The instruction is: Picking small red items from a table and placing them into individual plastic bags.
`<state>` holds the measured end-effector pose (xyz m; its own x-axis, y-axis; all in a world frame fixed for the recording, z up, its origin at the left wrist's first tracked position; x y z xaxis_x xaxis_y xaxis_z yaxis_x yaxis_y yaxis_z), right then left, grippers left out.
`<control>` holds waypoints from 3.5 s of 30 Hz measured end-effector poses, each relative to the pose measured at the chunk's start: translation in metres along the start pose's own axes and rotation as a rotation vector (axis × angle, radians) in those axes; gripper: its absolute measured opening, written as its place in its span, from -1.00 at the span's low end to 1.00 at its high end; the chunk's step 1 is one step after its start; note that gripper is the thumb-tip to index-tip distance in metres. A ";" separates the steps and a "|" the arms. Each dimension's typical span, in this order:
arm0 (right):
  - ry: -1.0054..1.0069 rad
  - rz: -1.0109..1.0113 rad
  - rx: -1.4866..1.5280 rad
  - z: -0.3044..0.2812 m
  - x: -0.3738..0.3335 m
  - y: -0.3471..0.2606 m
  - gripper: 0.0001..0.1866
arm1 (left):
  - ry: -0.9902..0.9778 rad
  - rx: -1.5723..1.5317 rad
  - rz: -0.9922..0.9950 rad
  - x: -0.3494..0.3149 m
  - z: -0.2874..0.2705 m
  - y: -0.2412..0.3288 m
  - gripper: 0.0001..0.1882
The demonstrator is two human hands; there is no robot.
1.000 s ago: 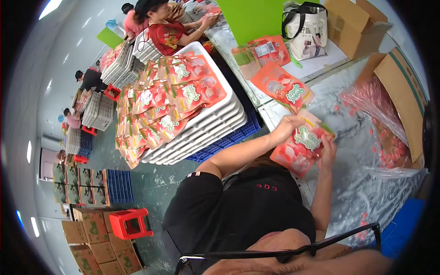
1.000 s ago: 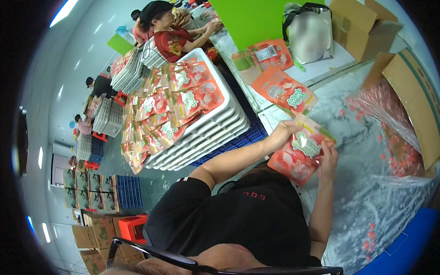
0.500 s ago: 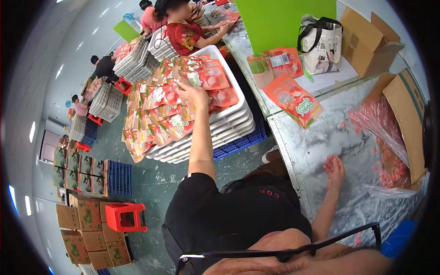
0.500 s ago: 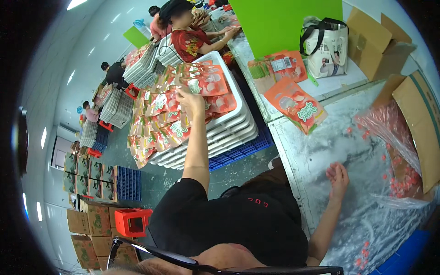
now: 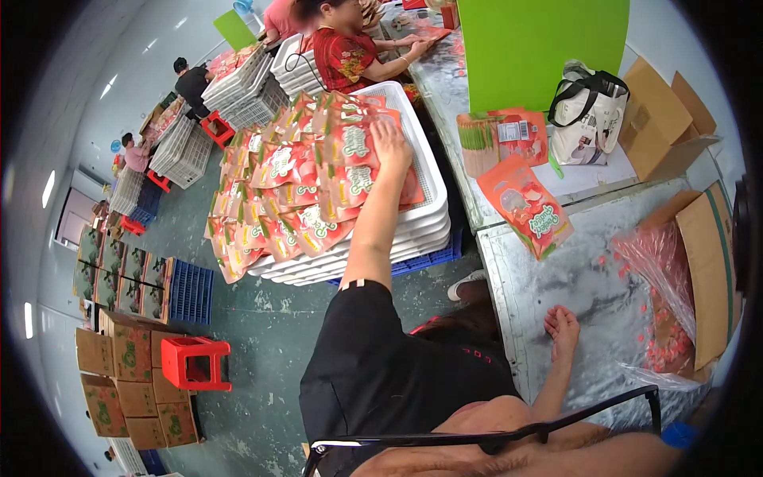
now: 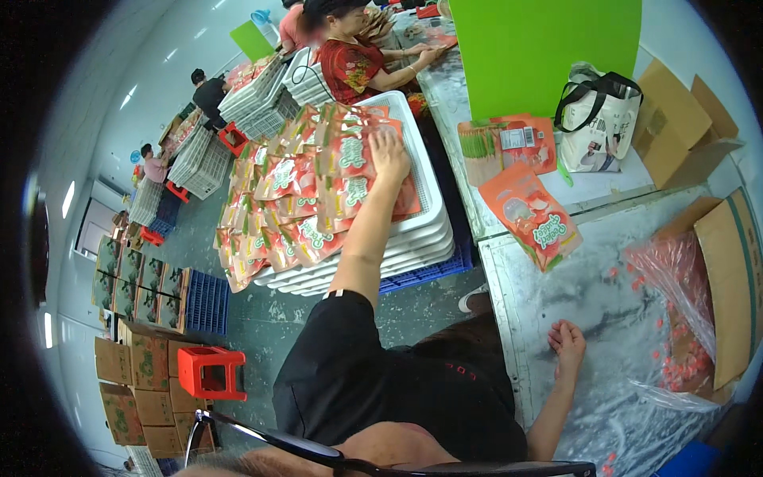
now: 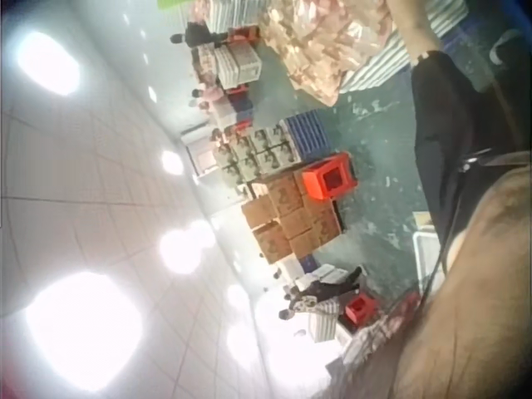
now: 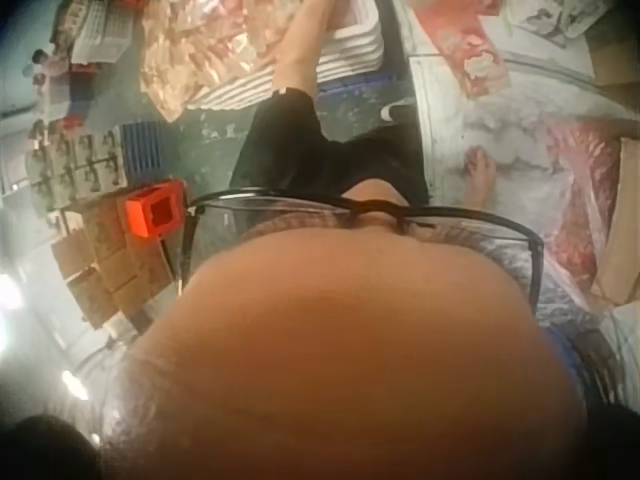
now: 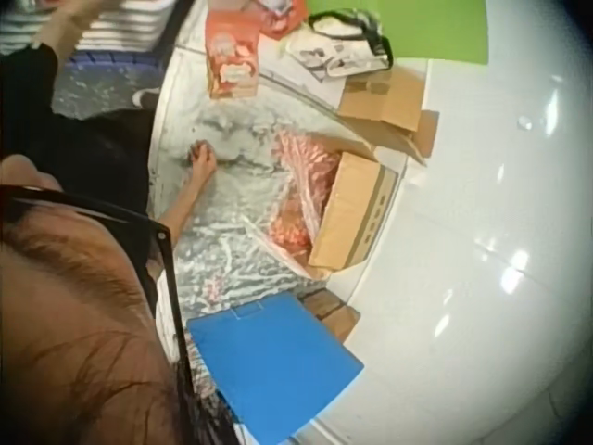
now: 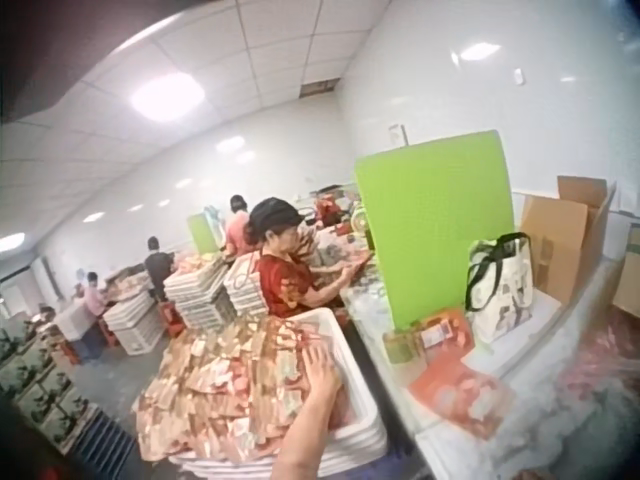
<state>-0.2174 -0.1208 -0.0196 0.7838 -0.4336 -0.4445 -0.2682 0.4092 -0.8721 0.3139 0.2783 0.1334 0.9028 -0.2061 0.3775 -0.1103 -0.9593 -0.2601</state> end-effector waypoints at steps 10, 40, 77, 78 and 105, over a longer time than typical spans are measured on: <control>0.038 -0.074 -0.035 -0.024 0.006 -0.020 -0.75 | 0.284 0.207 0.101 -0.010 0.037 -0.078 -0.49; 1.143 0.038 -1.378 -0.504 0.205 -0.234 -0.51 | -0.790 -2.785 0.644 -0.213 -0.445 0.415 -0.70; 1.186 -0.107 -1.462 -0.504 0.080 -0.173 -0.49 | -0.434 -2.230 1.388 -0.231 -0.476 0.401 -0.72; 1.151 -0.106 -1.482 -0.490 0.084 -0.177 -0.49 | -0.309 -2.274 1.350 -0.232 -0.474 0.389 -0.73; 0.426 -0.547 -1.443 -0.054 -0.011 -0.083 -0.35 | -0.117 -0.617 0.746 -0.225 -0.101 0.400 -0.60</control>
<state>-0.2345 -0.1932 0.0465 0.8188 -0.5499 0.1650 -0.4950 -0.8217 -0.2823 0.0245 -0.0787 0.0338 0.5449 -0.8131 0.2048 -0.8385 -0.5299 0.1272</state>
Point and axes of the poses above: each hand's wrist, its own x-axis towards the middle knuckle, its own z-axis out of the palm, y = z × x, the point moved 9 cm from there along x, towards the middle knuckle, and after that the axes turned 7 degrees about -y, right-handed, at the moved point
